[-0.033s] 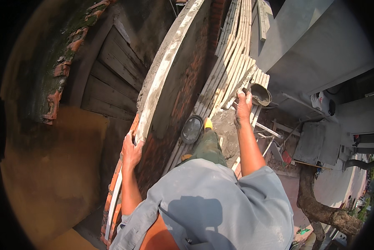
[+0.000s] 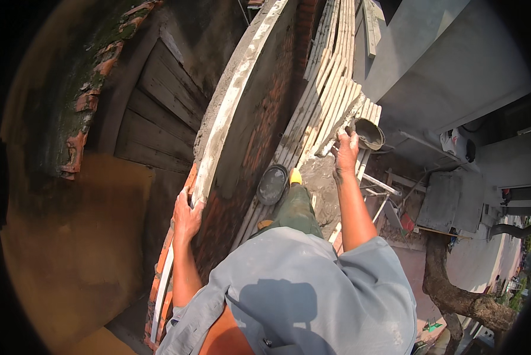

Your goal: The person applies wet cement to a curved brick wall using a trowel and a wooden float. They spread the cement, smooth the surface, and scrape excess material back into a bucket.

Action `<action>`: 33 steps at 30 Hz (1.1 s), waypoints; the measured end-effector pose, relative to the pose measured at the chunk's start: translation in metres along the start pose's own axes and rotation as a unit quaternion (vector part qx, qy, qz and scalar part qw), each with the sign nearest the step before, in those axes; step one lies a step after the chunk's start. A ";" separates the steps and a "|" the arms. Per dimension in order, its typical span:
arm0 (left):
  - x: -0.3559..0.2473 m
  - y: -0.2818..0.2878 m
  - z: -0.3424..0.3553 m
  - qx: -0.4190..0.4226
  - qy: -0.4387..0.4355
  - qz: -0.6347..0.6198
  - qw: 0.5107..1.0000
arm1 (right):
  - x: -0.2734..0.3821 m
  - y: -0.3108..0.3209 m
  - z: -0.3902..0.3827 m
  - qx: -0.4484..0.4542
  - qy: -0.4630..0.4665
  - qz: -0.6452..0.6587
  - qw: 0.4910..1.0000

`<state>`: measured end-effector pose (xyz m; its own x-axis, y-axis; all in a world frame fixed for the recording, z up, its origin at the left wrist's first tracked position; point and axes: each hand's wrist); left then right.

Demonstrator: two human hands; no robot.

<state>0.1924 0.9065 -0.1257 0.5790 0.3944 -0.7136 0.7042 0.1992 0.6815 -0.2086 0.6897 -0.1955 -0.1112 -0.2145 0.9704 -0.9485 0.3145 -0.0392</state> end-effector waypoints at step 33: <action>0.002 0.010 0.013 0.056 0.034 -0.119 0.991 | -0.043 0.137 0.025 -0.175 -0.008 0.032 0.984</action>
<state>0.2057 0.8978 -0.1225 0.3643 0.4075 -0.8374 0.8610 0.1955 0.4696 -0.3415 0.7190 -0.2487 -0.1756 -0.1976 0.9644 -0.7791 0.6267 -0.0135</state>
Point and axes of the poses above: each hand's wrist, its own z-axis towards the middle knuckle, its own y-axis out of the back of the hand, x = y × z, and after that the axes turned 14 degrees about -z, right-handed
